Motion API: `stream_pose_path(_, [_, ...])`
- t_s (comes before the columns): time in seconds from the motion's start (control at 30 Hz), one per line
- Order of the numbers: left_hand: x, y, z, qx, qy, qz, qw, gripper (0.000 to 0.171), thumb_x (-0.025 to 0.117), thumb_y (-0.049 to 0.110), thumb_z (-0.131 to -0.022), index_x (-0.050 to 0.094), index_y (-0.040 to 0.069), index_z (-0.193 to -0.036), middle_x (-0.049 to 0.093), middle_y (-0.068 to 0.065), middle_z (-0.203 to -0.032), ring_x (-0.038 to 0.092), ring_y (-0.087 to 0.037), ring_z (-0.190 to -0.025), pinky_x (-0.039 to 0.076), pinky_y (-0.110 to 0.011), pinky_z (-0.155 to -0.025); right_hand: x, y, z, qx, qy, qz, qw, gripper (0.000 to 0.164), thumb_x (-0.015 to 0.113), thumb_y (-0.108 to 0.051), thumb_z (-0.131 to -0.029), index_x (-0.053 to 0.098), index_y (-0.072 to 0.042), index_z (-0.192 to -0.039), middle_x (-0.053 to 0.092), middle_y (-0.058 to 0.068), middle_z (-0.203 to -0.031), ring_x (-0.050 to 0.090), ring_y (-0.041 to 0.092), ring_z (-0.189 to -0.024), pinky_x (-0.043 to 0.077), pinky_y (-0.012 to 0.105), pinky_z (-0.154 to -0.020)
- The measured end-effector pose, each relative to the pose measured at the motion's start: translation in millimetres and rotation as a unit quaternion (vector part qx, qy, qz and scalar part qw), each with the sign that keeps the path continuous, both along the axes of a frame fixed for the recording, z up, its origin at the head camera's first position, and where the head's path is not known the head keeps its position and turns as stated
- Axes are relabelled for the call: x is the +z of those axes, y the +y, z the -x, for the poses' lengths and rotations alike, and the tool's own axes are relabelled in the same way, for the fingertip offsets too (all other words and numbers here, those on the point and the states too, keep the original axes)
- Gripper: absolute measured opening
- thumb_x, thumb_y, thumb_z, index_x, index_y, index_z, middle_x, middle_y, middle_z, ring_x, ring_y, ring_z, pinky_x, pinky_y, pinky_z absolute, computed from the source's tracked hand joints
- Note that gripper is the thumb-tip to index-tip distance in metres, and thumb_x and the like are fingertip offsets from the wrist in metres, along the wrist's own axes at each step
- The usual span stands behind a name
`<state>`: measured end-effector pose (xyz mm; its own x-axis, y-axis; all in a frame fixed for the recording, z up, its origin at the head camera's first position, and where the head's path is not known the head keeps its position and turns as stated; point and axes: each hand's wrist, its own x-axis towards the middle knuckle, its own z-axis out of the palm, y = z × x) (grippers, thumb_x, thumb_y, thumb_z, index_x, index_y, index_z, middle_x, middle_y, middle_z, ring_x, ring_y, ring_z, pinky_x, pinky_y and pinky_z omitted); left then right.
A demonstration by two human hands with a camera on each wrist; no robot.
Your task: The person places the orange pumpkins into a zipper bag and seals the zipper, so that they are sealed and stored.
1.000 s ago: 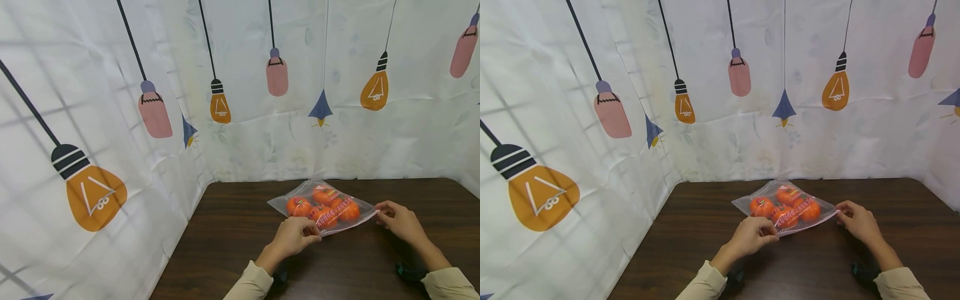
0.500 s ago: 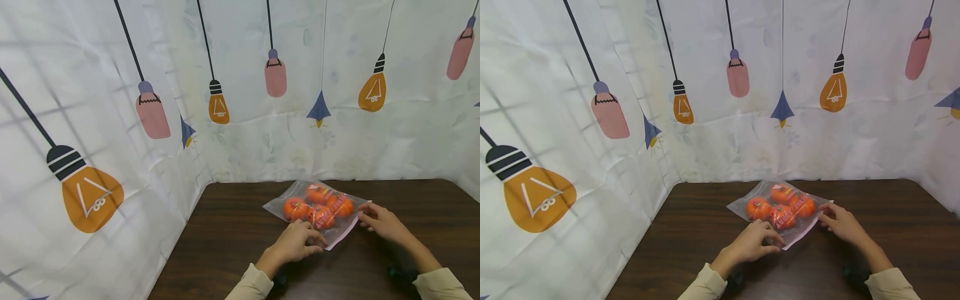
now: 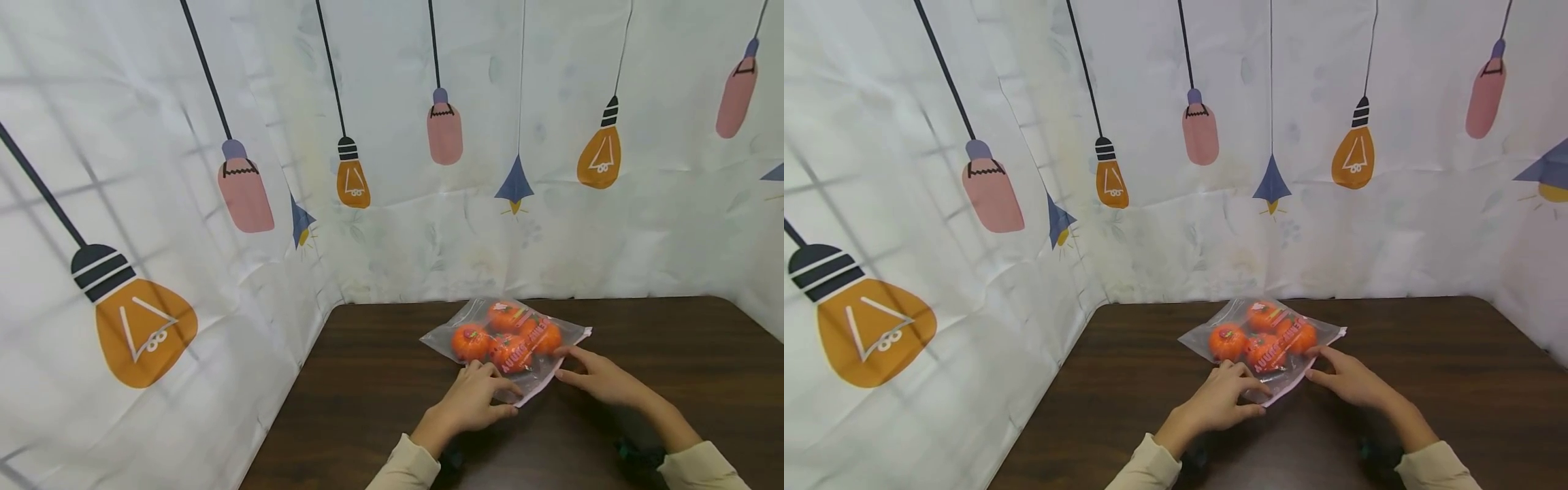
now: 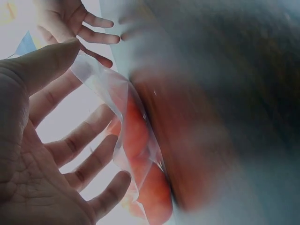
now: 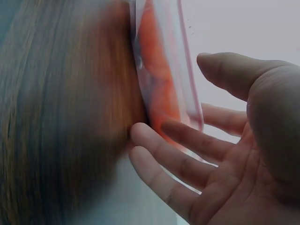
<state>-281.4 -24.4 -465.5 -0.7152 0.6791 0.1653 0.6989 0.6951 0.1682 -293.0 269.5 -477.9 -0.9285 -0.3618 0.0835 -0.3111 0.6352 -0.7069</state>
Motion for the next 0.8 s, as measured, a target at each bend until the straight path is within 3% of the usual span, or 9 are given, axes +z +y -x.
stream_pose_path(0.07, [-1.0, -2.3, -0.2, 0.006, 0.001, 0.003, 1.0, 0.031, 0.074, 0.05, -0.09, 0.071, 0.045, -0.121, 0.06, 0.014, -0.11, 0.044, -0.004, -0.098, 0.038, -0.024, -0.084, -0.5, -3.9, -1.3, 0.009, -0.005, 0.003, 1.0, 0.048, 0.061, -0.033, -0.102, 0.052, -0.004, -0.14, 0.064, 0.017, -0.121, 0.055, 0.012, -0.082, 0.045, 0.027, -0.063])
stream_pose_path(0.17, [-2.2, -4.3, 0.5, 0.009, -0.004, 0.002, 1.0, 0.032, 0.074, 0.049, -0.09, 0.07, 0.045, -0.122, 0.059, 0.013, -0.113, 0.044, -0.005, -0.1, 0.038, -0.026, -0.086, -0.6, -7.7, -1.1, 0.017, -0.015, 0.016, 1.0, 0.051, 0.06, -0.032, -0.103, 0.048, -0.003, -0.144, 0.061, 0.009, -0.096, 0.052, 0.009, -0.07, 0.043, 0.027, -0.058])
stream_pose_path(0.27, [-2.0, -4.9, 1.9, 0.008, -0.009, -0.002, 0.9999, 0.032, 0.073, 0.049, -0.091, 0.07, 0.044, -0.122, 0.059, 0.012, -0.115, 0.044, -0.005, -0.103, 0.039, -0.027, -0.088, -0.3, -10.6, 0.3, 0.016, -0.022, 0.031, 0.999, 0.055, 0.057, -0.031, -0.104, 0.042, -0.003, -0.149, 0.054, 0.004, -0.084, 0.05, 0.009, -0.067, 0.042, 0.028, -0.056])
stream_pose_path(0.57, [0.4, -3.9, 4.6, 0.01, -0.021, 0.001, 0.9997, 0.035, 0.071, 0.051, -0.092, 0.068, 0.043, -0.126, 0.058, 0.012, -0.118, 0.046, -0.006, -0.106, 0.044, -0.033, -0.095, -1.0, -10.8, 6.6, 0.031, -0.048, 0.05, 0.997, 0.064, 0.054, -0.03, -0.106, 0.029, 0.001, -0.156, 0.06, 0.015, -0.1, 0.057, 0.015, -0.077, 0.047, 0.029, -0.06])
stream_pose_path(0.8, [0.8, -5.1, 5.8, 0.001, -0.025, -0.007, 0.9997, 0.034, 0.071, 0.05, -0.092, 0.069, 0.042, -0.125, 0.06, 0.013, -0.116, 0.047, -0.005, -0.107, 0.042, -0.03, -0.092, 3.2, 6.1, 11.0, 0.017, 0.017, 0.038, 0.999, 0.046, 0.059, -0.024, -0.104, 0.052, 0.006, -0.138, 0.062, 0.025, -0.133, 0.064, 0.006, -0.105, 0.056, 0.024, -0.077])
